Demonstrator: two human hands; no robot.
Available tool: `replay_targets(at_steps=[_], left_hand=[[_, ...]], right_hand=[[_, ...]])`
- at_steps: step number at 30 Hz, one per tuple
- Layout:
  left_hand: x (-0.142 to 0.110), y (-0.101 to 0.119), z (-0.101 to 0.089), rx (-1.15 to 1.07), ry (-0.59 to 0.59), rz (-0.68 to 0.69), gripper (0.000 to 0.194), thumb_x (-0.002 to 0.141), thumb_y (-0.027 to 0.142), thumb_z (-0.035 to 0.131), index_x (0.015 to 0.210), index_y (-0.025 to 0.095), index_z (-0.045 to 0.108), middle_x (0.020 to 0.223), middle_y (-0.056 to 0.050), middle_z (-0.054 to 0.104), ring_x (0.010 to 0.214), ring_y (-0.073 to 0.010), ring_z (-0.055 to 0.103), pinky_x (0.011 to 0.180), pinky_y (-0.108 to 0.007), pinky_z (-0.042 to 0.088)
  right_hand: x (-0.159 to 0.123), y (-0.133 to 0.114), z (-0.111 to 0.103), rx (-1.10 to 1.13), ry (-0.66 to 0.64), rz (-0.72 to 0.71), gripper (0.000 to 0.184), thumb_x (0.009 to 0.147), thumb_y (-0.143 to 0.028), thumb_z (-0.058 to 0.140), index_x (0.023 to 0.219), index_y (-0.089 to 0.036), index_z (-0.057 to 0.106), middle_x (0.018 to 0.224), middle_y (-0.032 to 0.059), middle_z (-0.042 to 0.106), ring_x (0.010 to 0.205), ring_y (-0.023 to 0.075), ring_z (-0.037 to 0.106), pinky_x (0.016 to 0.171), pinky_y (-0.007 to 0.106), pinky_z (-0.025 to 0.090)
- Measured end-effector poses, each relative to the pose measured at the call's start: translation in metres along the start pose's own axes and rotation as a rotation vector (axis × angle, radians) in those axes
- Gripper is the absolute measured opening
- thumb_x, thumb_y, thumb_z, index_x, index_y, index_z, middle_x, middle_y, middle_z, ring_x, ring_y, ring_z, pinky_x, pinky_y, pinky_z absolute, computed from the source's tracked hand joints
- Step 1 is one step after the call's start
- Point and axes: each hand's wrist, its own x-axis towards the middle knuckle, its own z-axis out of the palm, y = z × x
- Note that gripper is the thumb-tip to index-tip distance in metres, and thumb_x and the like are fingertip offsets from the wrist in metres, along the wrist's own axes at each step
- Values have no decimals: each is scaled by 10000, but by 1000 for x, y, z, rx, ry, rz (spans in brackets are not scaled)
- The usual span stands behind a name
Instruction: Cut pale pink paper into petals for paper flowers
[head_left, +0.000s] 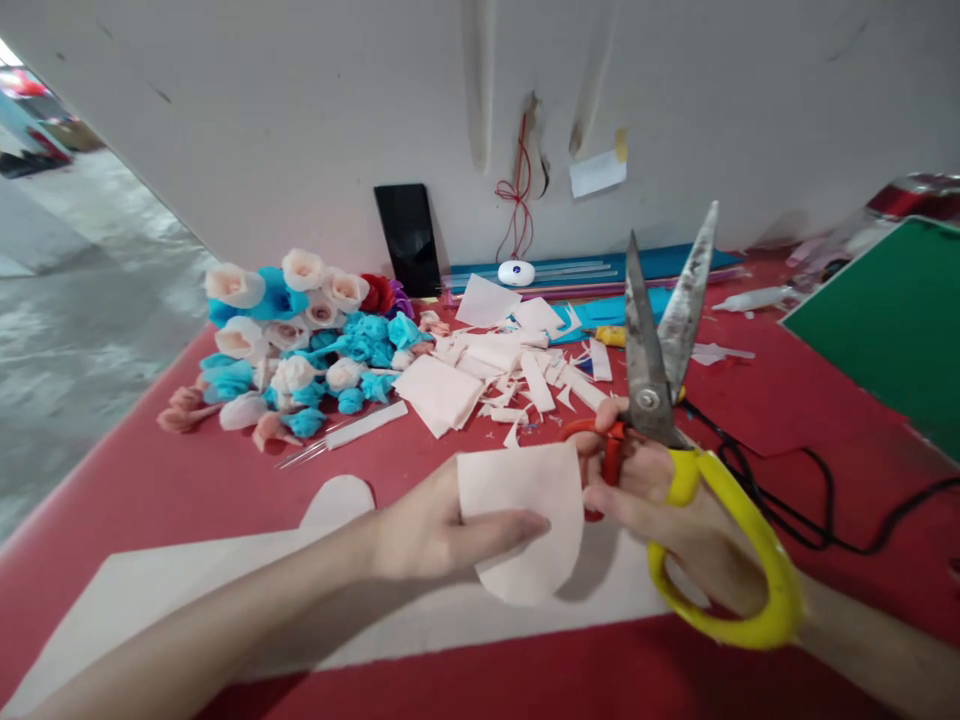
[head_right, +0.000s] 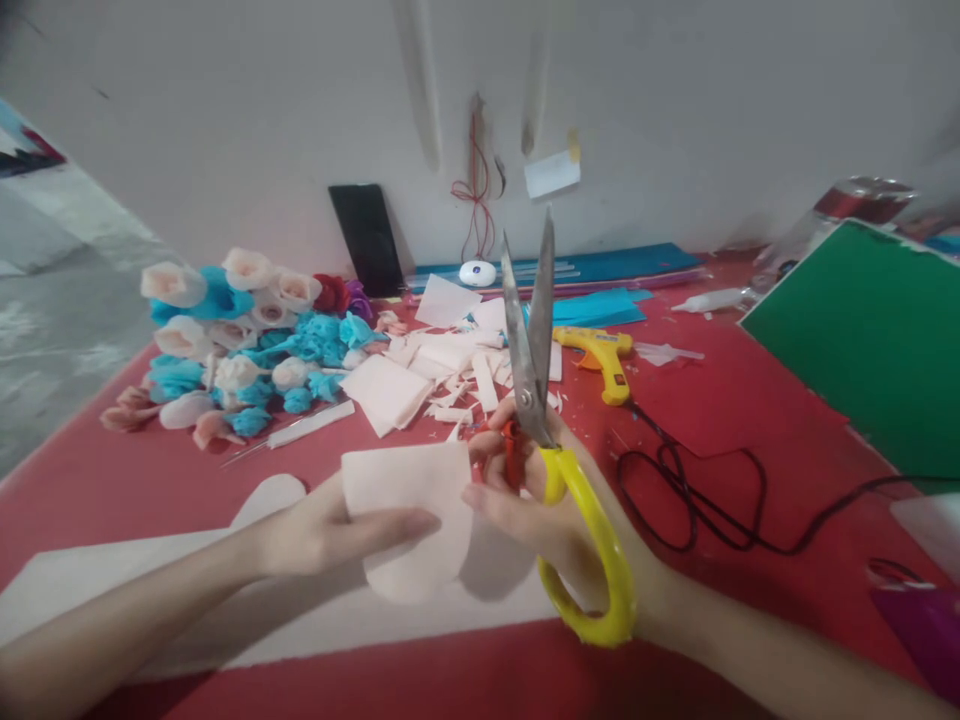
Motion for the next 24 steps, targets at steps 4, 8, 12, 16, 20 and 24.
replay_targets(at_steps=[4, 8, 12, 16, 20, 24], left_hand=[[1, 0, 4, 54, -150, -26, 242, 810, 276, 517, 959, 113, 617, 723, -43, 623, 593, -117, 535, 553, -208, 476], [3, 0, 5, 143, -198, 1, 240, 811, 278, 505, 951, 125, 625, 668, -18, 594, 557, -104, 509, 525, -189, 440], [4, -1, 1, 138, -133, 89, 364, 811, 444, 470, 837, 135, 660, 677, -47, 644, 691, -177, 600, 609, -224, 483], [5, -4, -3, 71, -76, 130, 589, 829, 580, 300, 784, 119, 664, 659, -78, 655, 720, -216, 620, 640, -267, 493], [7, -13, 5, 172, -41, 149, 389, 764, 490, 520, 810, 124, 645, 732, -59, 655, 694, -177, 598, 633, -240, 481], [11, -19, 14, 241, 36, 92, 322, 809, 385, 492, 686, 112, 612, 658, -42, 626, 624, -131, 573, 610, -209, 462]], right_hand=[[-4, 9, -1, 129, -81, 79, 331, 638, -111, 618, 900, -256, 477, 774, -51, 529, 694, 65, 553, 638, 132, 473], [-8, 21, -2, 78, -125, 91, 253, 724, -118, 586, 912, -249, 478, 746, -50, 531, 665, 73, 537, 623, 156, 474], [-9, 20, -6, 84, -114, 128, 126, 776, -211, 578, 884, -227, 515, 795, -23, 535, 715, 100, 546, 667, 202, 488], [-6, 9, -11, -10, -44, 155, 97, 802, -304, 549, 811, -210, 570, 839, 7, 572, 785, 142, 560, 694, 236, 482], [-3, 0, -8, 121, 9, 68, 88, 766, -263, 547, 697, -210, 535, 704, -15, 554, 663, 139, 550, 608, 235, 470], [-5, 0, -5, 155, 16, 65, 134, 769, -287, 576, 672, -204, 534, 642, -26, 530, 639, 137, 542, 643, 249, 472]])
